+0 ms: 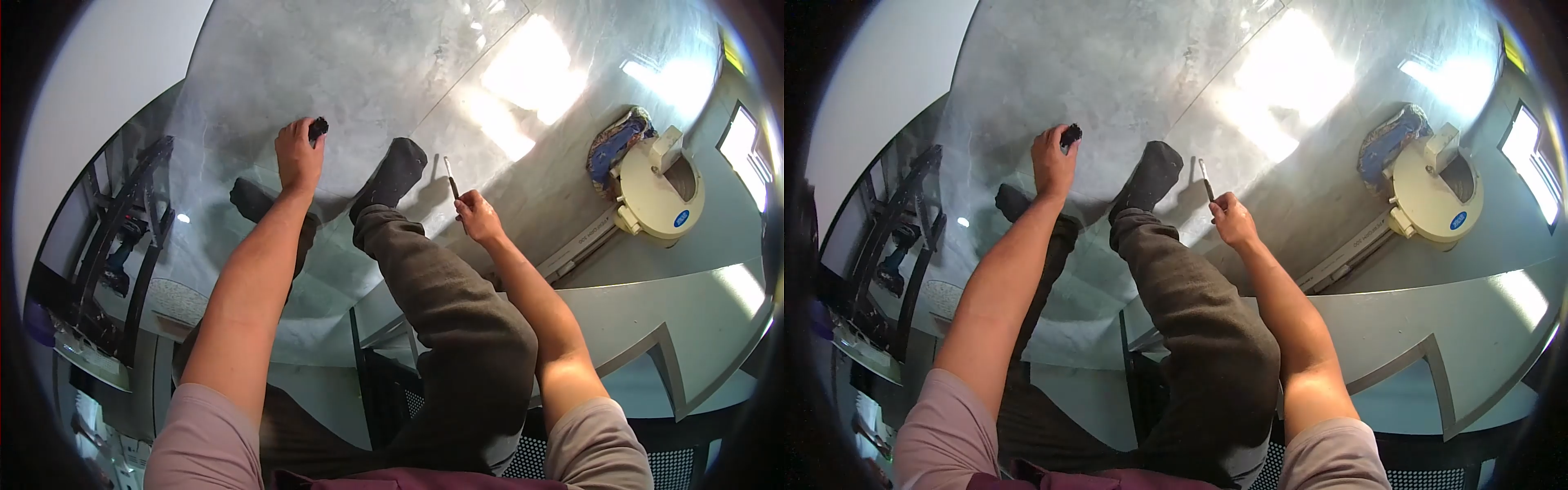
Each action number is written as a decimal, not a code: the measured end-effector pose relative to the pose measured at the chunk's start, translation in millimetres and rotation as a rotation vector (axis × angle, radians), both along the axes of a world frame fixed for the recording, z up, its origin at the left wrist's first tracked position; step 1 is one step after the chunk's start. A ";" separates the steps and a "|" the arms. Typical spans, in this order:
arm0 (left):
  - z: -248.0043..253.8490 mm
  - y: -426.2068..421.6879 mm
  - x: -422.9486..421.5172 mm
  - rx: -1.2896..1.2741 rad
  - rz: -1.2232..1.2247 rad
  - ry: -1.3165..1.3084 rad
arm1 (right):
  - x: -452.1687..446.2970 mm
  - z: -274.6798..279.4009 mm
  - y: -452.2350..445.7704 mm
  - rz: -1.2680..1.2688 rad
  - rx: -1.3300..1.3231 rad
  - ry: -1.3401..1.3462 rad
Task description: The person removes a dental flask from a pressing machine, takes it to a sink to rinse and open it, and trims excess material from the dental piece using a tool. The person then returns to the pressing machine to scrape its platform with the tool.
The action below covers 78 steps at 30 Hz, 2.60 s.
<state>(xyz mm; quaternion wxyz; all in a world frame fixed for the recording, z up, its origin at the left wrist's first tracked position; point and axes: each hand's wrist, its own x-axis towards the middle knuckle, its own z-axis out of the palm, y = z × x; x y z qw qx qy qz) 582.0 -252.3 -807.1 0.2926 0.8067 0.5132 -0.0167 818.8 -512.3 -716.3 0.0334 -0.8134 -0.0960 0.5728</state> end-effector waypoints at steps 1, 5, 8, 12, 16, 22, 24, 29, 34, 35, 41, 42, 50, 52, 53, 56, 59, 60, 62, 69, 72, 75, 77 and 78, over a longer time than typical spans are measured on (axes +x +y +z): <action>-1.1 1.6 0.9 0.005 0.002 0.002 | 0.4 0.3 1.0 0.002 0.005 0.002; -2.9 2.0 4.3 0.038 -0.028 0.107 | 0.8 5.8 3.4 -0.006 -0.042 0.011; 5.8 2.6 9.8 0.112 -0.043 0.152 | -0.8 6.5 4.4 -0.019 -0.032 0.004; 3.5 6.7 8.6 0.132 0.046 0.091 | -4.7 8.4 3.2 -0.097 -0.011 0.001; -0.7 11.4 0.9 0.187 0.013 0.100 | -7.4 5.2 -8.2 -0.090 0.007 -0.020; -1.9 16.7 -1.4 0.142 0.068 0.143 | -8.9 4.9 -16.6 -0.154 -0.002 -0.016; -6.2 17.1 -4.6 0.118 0.095 0.065 | -9.6 6.4 -16.2 -0.145 -0.013 -0.037; -3.5 17.6 3.0 0.090 0.197 0.025 | -11.2 7.7 -16.7 -0.177 0.001 -0.035; 0.6 24.8 6.0 0.161 0.238 -0.031 | -9.3 5.6 -19.4 -0.201 -0.005 -0.025; 5.2 26.6 6.2 0.220 0.220 0.024 | -8.9 5.4 -19.7 -0.194 -0.005 -0.029; 11.5 35.6 9.1 -0.078 0.416 0.020 | -9.5 -2.3 -34.5 -0.213 0.000 -0.002; 11.0 36.6 10.1 -0.113 0.471 -0.007 | -9.8 -3.9 -38.0 -0.220 0.004 -0.003; 15.6 39.2 26.6 -0.226 0.749 0.056 | -14.8 7.2 -50.9 -0.319 -0.012 -0.010; 11.1 39.0 27.7 -0.276 0.789 0.062 | -13.9 6.4 -50.6 -0.327 -0.027 -0.004; 7.2 33.9 27.4 -0.180 0.837 0.042 | -13.6 4.0 -51.6 -0.339 -0.032 0.002; 3.6 27.1 25.0 -0.067 0.846 0.024 | -14.0 4.2 -46.8 -0.366 -0.030 0.022; 5.3 23.1 25.7 -0.051 0.760 0.044 | -15.6 9.0 -45.8 -0.373 -0.022 0.027; 4.9 24.3 27.4 -0.045 0.712 0.058 | -14.6 8.5 -44.7 -0.366 -0.012 0.018; -0.8 24.5 27.8 -0.043 0.705 0.080 | -13.0 12.2 -42.9 -0.369 -0.026 0.015; -11.0 34.1 33.4 -0.062 0.592 0.289 | -9.0 7.4 -53.2 -0.358 -0.023 -0.001; -1.7 39.1 36.1 -0.099 0.567 0.344 | -7.8 11.8 -51.3 -0.394 0.013 -0.009; -5.1 45.2 37.4 -0.118 0.583 0.386 | -4.7 18.7 -46.3 -0.367 0.027 -0.043; -3.9 49.1 36.3 -0.131 0.608 0.400 | -7.1 22.6 -43.5 -0.387 0.051 -0.045; -2.3 51.5 39.8 -0.150 0.624 0.411 | -6.8 26.4 -42.0 -0.414 0.071 -0.053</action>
